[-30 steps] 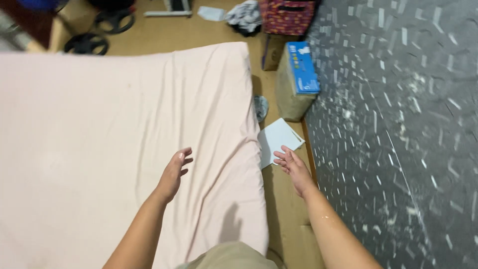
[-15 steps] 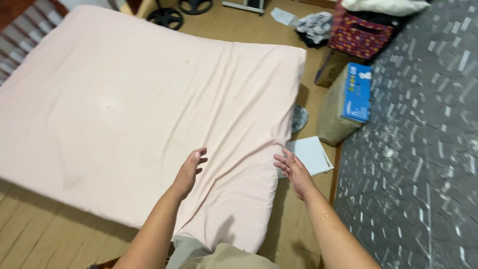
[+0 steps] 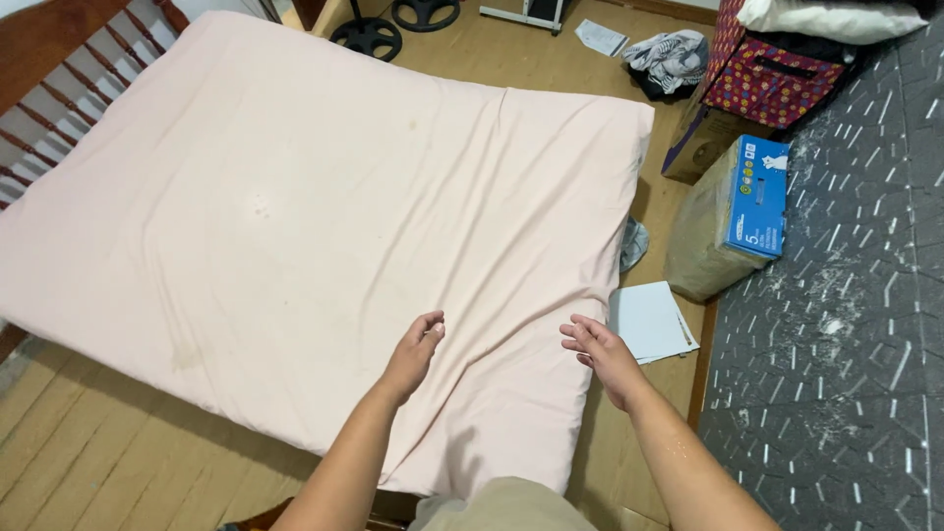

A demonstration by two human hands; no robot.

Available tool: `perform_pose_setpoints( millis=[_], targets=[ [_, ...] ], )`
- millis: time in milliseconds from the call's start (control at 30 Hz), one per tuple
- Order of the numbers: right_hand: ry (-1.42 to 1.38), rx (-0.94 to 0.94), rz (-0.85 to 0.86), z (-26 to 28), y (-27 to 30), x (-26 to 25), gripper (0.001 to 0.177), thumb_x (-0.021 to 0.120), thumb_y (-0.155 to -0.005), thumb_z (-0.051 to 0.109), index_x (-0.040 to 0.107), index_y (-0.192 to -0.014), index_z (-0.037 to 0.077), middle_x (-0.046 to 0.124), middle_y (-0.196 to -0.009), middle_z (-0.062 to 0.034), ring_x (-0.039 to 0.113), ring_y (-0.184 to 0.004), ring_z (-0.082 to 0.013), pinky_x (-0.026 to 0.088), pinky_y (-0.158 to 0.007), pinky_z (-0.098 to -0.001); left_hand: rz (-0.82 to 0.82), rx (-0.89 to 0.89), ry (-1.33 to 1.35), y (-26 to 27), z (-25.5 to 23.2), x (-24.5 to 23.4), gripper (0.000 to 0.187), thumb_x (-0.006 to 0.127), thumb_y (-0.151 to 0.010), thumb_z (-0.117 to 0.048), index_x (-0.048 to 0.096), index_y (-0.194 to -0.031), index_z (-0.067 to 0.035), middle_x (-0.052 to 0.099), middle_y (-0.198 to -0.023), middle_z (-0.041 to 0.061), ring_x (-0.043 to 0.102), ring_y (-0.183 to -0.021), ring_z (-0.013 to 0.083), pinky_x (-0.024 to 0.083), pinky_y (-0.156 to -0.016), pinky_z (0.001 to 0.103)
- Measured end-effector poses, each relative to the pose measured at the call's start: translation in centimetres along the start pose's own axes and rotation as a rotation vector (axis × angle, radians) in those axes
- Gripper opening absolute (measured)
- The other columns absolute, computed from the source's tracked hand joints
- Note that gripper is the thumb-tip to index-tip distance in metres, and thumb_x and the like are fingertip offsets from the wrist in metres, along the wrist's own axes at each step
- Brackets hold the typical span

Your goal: Making the bed by spreading and tucking in the sheets.

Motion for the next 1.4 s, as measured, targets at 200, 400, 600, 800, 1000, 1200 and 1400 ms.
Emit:
perform_pose_setpoints(
  millis=[200,400,600,800,1000,1200,1400],
  targets=[
    [-0.007,0.042,-0.007,-0.7,-1.2,1.3,0.061,0.054,-0.099,0.041,0.046,-0.151,0.011,0.065,-0.143,-0.0048,0.062,-0.127,-0.0193,0.043,-0.107,-0.0366,0.007,-0.038,-0.025,-0.2,1.9,0.1,0.055,0.053,-0.099,-0.040,0.052,-0.146,-0.010,0.059,-0.146,0.011,0.052,-0.137,0.0232,0.041,-0.112,0.038],
    [0.054,-0.037,0.121,-2.5,-4.2,1.1,0.064,0.056,-0.097,0.041,0.045,-0.151,0.008,0.064,-0.143,-0.0083,0.064,-0.125,-0.0203,0.045,-0.108,-0.0393,-0.126,-0.016,-0.070,0.5,6.0,0.6,0.052,0.054,-0.100,-0.039,0.055,-0.142,-0.008,0.064,-0.140,0.012,0.056,-0.133,0.0228,0.042,-0.112,0.035],
    [0.090,-0.061,0.301,-4.0,-6.9,0.0,0.068,0.057,-0.097,0.042,0.040,-0.153,0.008,0.062,-0.144,-0.0106,0.063,-0.125,-0.0215,0.044,-0.106,-0.0400,-0.348,-0.077,-0.044,4.6,8.2,4.0,0.051,0.055,-0.099,-0.037,0.057,-0.140,-0.007,0.067,-0.134,0.012,0.062,-0.122,0.0235,0.047,-0.106,0.035],
    [0.104,0.047,0.376,-8.8,-7.8,-0.9,0.066,0.054,-0.099,0.043,0.038,-0.154,0.010,0.061,-0.144,-0.0092,0.063,-0.124,-0.0203,0.045,-0.104,-0.0360,-0.525,-0.143,0.128,9.2,15.4,9.0,0.053,0.054,-0.100,-0.038,0.050,-0.141,-0.004,0.062,-0.133,0.012,0.062,-0.120,0.0222,0.047,-0.103,0.034],
    [0.134,0.202,0.348,-16.6,-6.7,-0.6,0.066,0.050,-0.100,0.048,0.040,-0.155,0.013,0.063,-0.141,-0.0073,0.063,-0.118,-0.0195,0.045,-0.100,-0.0363,-0.598,-0.520,0.202,14.4,25.1,12.9,0.054,0.054,-0.098,-0.037,0.050,-0.142,-0.006,0.062,-0.134,0.013,0.062,-0.117,0.0255,0.055,-0.093,0.044],
    [0.225,0.308,0.320,-23.5,-3.7,1.5,0.067,0.045,-0.101,0.051,0.037,-0.156,0.014,0.062,-0.143,-0.0069,0.061,-0.122,-0.0210,0.046,-0.103,-0.0372,-0.469,-0.714,-0.167,16.8,38.3,14.9,0.062,0.066,-0.093,-0.041,0.055,-0.141,-0.003,0.063,-0.139,0.022,0.063,-0.127,0.0335,0.050,-0.108,0.039],
    [0.240,0.318,0.287,-30.4,-1.9,3.0,0.068,0.046,-0.101,0.049,0.034,-0.156,0.011,0.056,-0.146,-0.0090,0.058,-0.128,-0.0242,0.043,-0.107,-0.0424,-0.403,-0.768,-0.385,16.3,41.6,13.6,0.071,0.075,-0.084,-0.037,0.051,-0.141,-0.003,0.047,-0.148,0.026,0.055,-0.129,0.0399,0.046,-0.109,0.043]
  ],
)
Point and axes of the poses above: each hand's wrist, its own y-axis away from the middle knuckle, its own x-axis out of the palm, z = x × y, the point moved 8 cm from there along -y, towards the middle knuckle
